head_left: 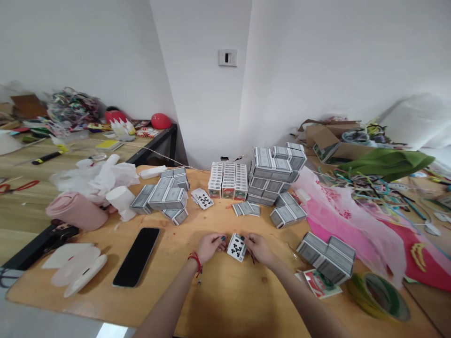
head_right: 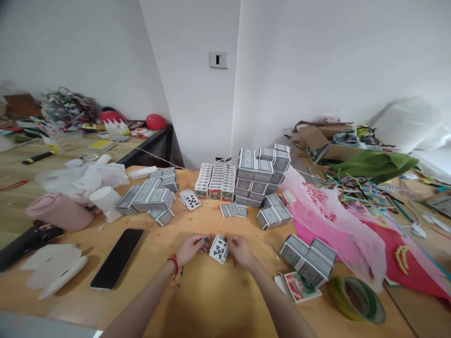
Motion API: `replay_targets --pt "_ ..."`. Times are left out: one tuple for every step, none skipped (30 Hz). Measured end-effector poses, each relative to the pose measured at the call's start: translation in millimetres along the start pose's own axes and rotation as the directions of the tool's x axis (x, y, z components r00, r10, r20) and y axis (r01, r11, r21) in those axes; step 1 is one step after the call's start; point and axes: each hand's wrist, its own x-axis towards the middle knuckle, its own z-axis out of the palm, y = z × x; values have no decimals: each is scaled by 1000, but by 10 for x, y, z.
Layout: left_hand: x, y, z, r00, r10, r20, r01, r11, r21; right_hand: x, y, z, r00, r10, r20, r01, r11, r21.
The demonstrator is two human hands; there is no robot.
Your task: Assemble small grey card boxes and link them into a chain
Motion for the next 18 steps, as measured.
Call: replay_targets --pt "-5 17 -2 1000 -6 10 6 1000 5 -13 0 -10 1000 6 2 -6 1000 15" --pt "-7 37 -3 1000 -10 26 10 1000 13 -20 2 -14 1000 8 4 -9 999 34" --pt "-6 57 1 999 -10 47 9 1000 28 -20 4 -11 1000 15 23 -16 998 57" --pt "-3 74 9 997 -7 72 4 999 43 -15 7 -2 1000 13 23 -15 996 83" --pt "3 88 22 995 -2 95 -3 998 56 -4 10 11 1000 10 17 -12 994 105" --pt "11 96 40 994 0 112 -8 998 67 11 10 25 1000 13 29 -17 992 125" --pt "21 101 61 992 -1 123 -9 997 75 28 9 38 999 19 47 -25 989 143" --pt "33 103 84 993 -6 121 -4 997 78 45 4 47 998 17 60 -26 987 160" --pt "48 105 106 994 -14 108 5 997 78 62 -3 51 997 13 75 -26 985 173" --pt "64 107 126 996 -21 88 15 997 73 77 -12 49 996 6 88 -22 984 179" --pt "81 113 141 998 -25 63 21 998 67 91 -23 40 996 -1 95 -16 984 178" --pt "99 125 153 999 -28 44 25 998 66 102 -34 25 995 -7 104 -10 986 165" --pt "117 143 161 999 -32 45 29 997 68 111 -46 5 995 -12 100 -2 990 139" --pt "134 168 166 999 -24 49 20 996 85 119 -60 -19 996 -16 84 8 995 98" --pt "151 199 172 999 -11 53 5 993 118 126 -74 -44 996 -34 78 31 998 48" --pt "167 234 179 998 1 67 -12 987 160 134 -91 -69 996 -66 64 66 998 -1" --pt "185 273 188 997 18 81 -35 977 210 144 -109 -93 992 -114 50 115 993 -28" --pt "204 312 200 994 38 98 -63 962 266 157 -129 -115 985 -168 25 169 985 -41"
